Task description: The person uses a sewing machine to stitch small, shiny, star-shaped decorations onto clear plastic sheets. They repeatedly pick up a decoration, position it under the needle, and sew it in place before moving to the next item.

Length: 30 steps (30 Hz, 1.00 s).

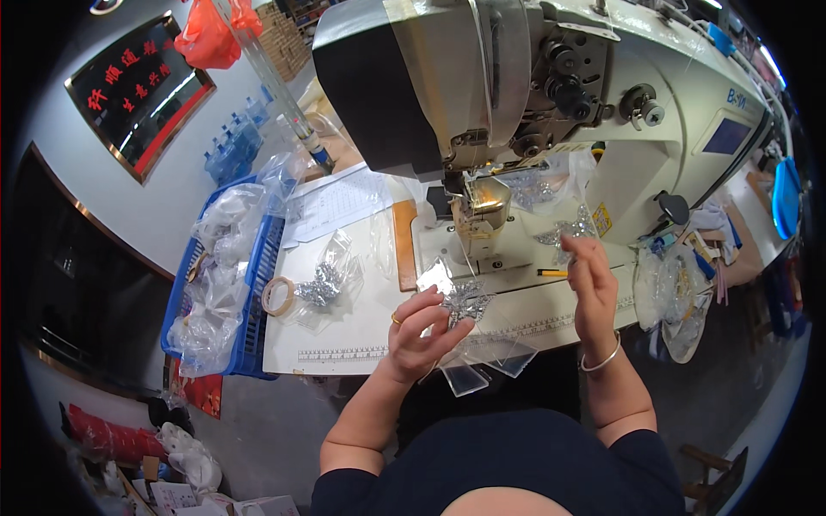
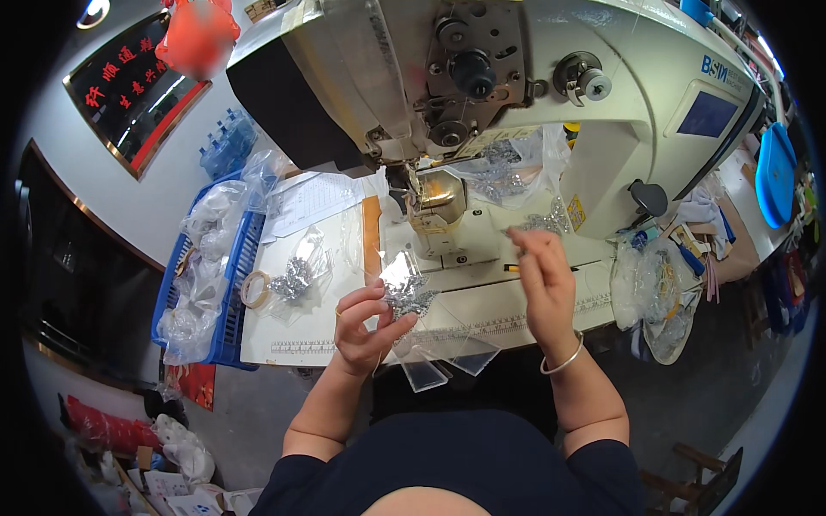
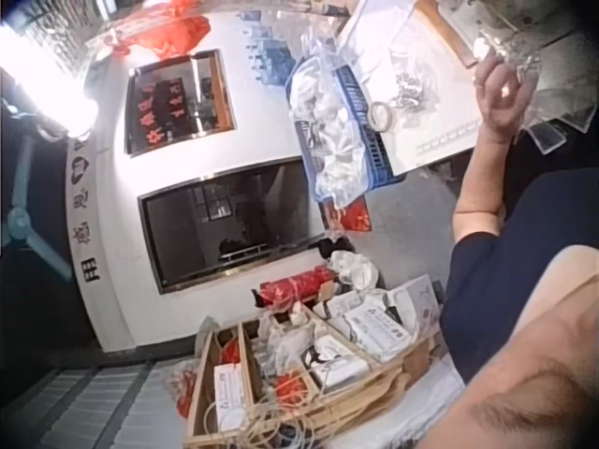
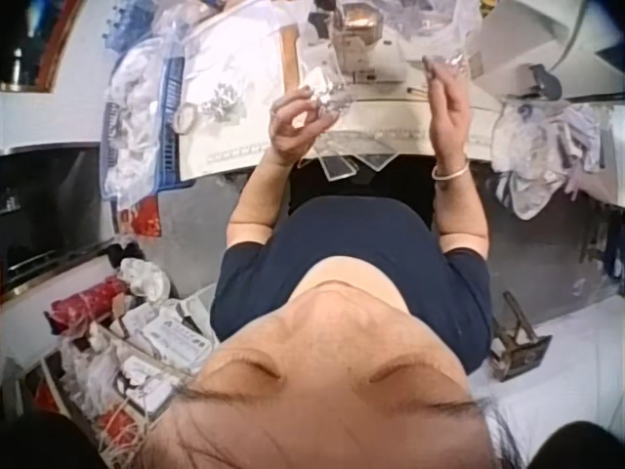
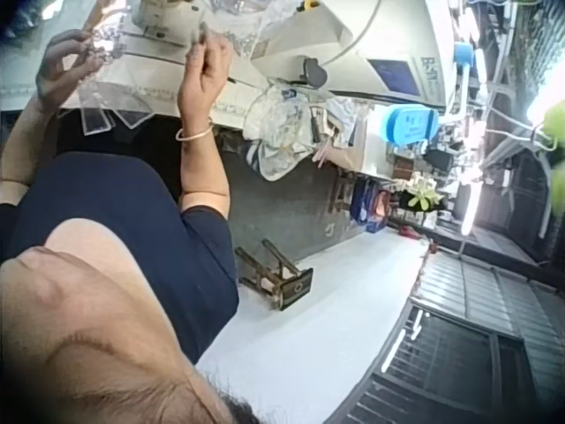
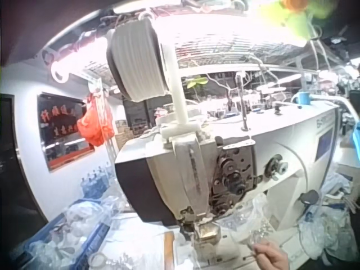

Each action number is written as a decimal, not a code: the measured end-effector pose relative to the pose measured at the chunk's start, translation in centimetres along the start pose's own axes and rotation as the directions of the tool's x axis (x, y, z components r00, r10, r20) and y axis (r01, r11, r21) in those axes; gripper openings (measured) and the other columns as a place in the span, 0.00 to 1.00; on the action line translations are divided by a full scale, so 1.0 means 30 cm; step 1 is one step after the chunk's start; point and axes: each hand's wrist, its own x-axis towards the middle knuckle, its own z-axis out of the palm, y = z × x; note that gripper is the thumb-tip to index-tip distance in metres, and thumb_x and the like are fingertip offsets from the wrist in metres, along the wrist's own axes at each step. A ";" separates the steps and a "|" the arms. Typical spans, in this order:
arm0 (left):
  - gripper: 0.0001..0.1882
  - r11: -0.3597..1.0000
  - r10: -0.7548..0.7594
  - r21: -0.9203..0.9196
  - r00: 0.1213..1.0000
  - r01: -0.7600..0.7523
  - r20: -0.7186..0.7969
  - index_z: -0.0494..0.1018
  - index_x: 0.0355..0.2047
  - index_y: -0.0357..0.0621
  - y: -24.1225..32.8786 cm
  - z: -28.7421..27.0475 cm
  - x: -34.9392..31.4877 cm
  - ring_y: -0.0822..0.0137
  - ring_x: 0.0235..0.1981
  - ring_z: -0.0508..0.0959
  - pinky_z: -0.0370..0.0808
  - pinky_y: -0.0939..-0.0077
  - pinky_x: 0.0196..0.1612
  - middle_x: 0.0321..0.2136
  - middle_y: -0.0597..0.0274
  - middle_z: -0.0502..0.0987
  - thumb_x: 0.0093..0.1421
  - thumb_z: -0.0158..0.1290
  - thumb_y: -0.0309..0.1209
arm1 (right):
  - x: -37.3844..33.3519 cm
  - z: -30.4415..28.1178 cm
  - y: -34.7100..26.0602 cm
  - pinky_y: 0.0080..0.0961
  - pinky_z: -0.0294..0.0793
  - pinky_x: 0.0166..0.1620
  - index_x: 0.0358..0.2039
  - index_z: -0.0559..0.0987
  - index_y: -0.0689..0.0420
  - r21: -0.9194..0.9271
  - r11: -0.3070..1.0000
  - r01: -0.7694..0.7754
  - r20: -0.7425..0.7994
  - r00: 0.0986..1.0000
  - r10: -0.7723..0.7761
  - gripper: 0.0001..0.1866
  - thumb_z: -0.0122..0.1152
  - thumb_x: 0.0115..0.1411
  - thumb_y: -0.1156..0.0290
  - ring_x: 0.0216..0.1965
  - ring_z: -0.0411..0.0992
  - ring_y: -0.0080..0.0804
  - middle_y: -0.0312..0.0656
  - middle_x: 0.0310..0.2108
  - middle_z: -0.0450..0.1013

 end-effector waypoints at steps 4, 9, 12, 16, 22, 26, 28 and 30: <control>0.19 0.994 0.102 0.032 0.995 -0.102 0.001 0.78 0.30 0.54 -0.004 -0.009 -0.013 0.64 0.38 0.71 0.78 0.66 0.44 0.35 0.64 0.64 0.37 0.59 0.15 | -0.034 0.033 -0.106 0.18 0.69 0.30 0.41 0.77 0.58 -0.272 0.913 0.303 0.310 0.926 -0.215 0.17 0.64 0.47 0.75 0.29 0.69 0.27 0.39 0.31 0.70; 0.13 0.986 0.164 0.033 0.986 -0.164 -0.003 0.76 0.26 0.51 0.008 -0.023 -0.010 0.66 0.38 0.70 0.78 0.64 0.44 0.34 0.65 0.62 0.39 0.63 0.21 | -0.046 0.111 -0.087 0.22 0.69 0.25 0.38 0.79 0.52 -0.352 0.798 0.488 0.380 0.854 -0.355 0.19 0.69 0.41 0.70 0.25 0.69 0.30 0.35 0.28 0.70; 0.11 0.985 0.171 0.038 0.985 -0.171 0.003 0.76 0.25 0.51 0.013 -0.029 -0.015 0.67 0.38 0.69 0.78 0.64 0.44 0.33 0.65 0.62 0.40 0.63 0.23 | -0.044 0.138 -0.092 0.23 0.69 0.25 0.36 0.79 0.52 -0.366 0.781 0.506 0.406 0.842 -0.355 0.18 0.69 0.42 0.69 0.25 0.69 0.29 0.34 0.27 0.70; 0.11 0.985 0.166 0.039 0.986 -0.166 -0.005 0.76 0.25 0.51 0.017 -0.024 -0.027 0.67 0.38 0.69 0.78 0.64 0.45 0.33 0.65 0.62 0.41 0.62 0.22 | -0.040 0.167 -0.077 0.23 0.69 0.25 0.35 0.79 0.51 -0.336 0.781 0.527 0.410 0.828 -0.382 0.17 0.69 0.42 0.69 0.24 0.69 0.28 0.34 0.26 0.70; 0.10 0.985 0.164 0.055 0.987 -0.164 0.004 0.75 0.24 0.51 0.003 -0.030 -0.038 0.67 0.39 0.70 0.78 0.63 0.46 0.34 0.65 0.63 0.40 0.62 0.22 | -0.034 0.149 -0.066 0.22 0.68 0.23 0.33 0.79 0.51 -0.334 0.857 0.393 0.350 0.895 -0.275 0.14 0.68 0.43 0.68 0.22 0.69 0.28 0.34 0.26 0.70; 0.11 0.991 0.131 -0.010 0.991 -0.131 -0.006 0.75 0.25 0.50 0.009 -0.005 -0.054 0.67 0.39 0.70 0.77 0.63 0.45 0.33 0.65 0.63 0.39 0.61 0.22 | -0.015 0.155 -0.078 0.22 0.68 0.23 0.33 0.79 0.51 -0.348 0.801 0.487 0.468 0.831 -0.301 0.14 0.68 0.43 0.67 0.23 0.69 0.28 0.34 0.26 0.69; 0.11 0.987 0.162 -0.028 0.987 -0.161 0.014 0.75 0.25 0.50 0.013 -0.012 -0.043 0.67 0.38 0.70 0.77 0.64 0.46 0.33 0.65 0.63 0.39 0.62 0.22 | -0.004 0.155 -0.077 0.23 0.68 0.23 0.33 0.79 0.50 -0.322 0.784 0.531 0.508 0.795 -0.331 0.13 0.68 0.43 0.67 0.23 0.69 0.28 0.34 0.27 0.69; 0.12 0.984 0.172 -0.046 0.985 -0.171 0.025 0.75 0.24 0.49 0.015 -0.014 -0.038 0.67 0.38 0.71 0.77 0.63 0.46 0.33 0.65 0.63 0.38 0.62 0.21 | 0.010 0.153 -0.072 0.23 0.68 0.23 0.33 0.79 0.50 -0.303 0.776 0.553 0.517 0.779 -0.353 0.13 0.68 0.44 0.67 0.22 0.69 0.29 0.34 0.26 0.69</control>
